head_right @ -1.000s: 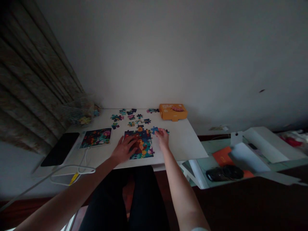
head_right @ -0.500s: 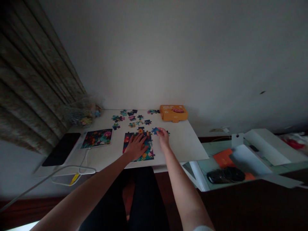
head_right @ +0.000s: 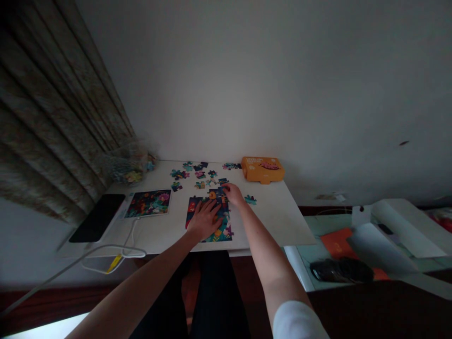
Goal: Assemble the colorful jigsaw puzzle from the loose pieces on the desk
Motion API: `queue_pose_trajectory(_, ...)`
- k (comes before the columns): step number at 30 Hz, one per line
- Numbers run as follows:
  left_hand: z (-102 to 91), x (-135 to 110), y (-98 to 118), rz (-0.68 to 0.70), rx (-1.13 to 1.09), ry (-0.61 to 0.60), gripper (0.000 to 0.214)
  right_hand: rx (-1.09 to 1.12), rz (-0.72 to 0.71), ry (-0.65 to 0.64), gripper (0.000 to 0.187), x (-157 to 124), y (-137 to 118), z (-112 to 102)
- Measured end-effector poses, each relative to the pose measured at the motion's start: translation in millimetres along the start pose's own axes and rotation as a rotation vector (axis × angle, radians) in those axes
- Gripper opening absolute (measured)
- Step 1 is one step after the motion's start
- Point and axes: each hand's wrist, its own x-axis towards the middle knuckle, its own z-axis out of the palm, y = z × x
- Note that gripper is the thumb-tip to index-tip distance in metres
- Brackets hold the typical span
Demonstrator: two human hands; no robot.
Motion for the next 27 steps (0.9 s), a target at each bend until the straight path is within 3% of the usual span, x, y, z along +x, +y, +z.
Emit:
queue_pose_trajectory(6,-1.4,-0.2,0.3,-0.001,-0.01,0.0,0.051,-0.263,-0.12,-0.012,0.027,-7.2,2.9,1.5)
queue_pose_trajectory(10,-2.1,-0.1,0.4,0.006,-0.017,0.012,0.051,-0.301,-0.171,0.037,0.032,-19.0,0.6,3.8)
queue_pose_trajectory(14,-1.6,0.3,0.2,-0.002,-0.019,0.01,0.051,-0.329,-0.208,0.119,0.032,-44.6,-2.9,6.4)
queue_pose_trajectory(21,1.3,0.8,-2.0,0.014,-0.001,0.017,0.049,-0.348,-0.287,0.088,0.038,-100.0,0.8,4.9)
queue_pose_trajectory(27,4.2,2.4,-6.7,0.004,-0.038,0.013,0.046,-0.44,-0.259,0.096,0.037,-112.7,-6.8,3.0)
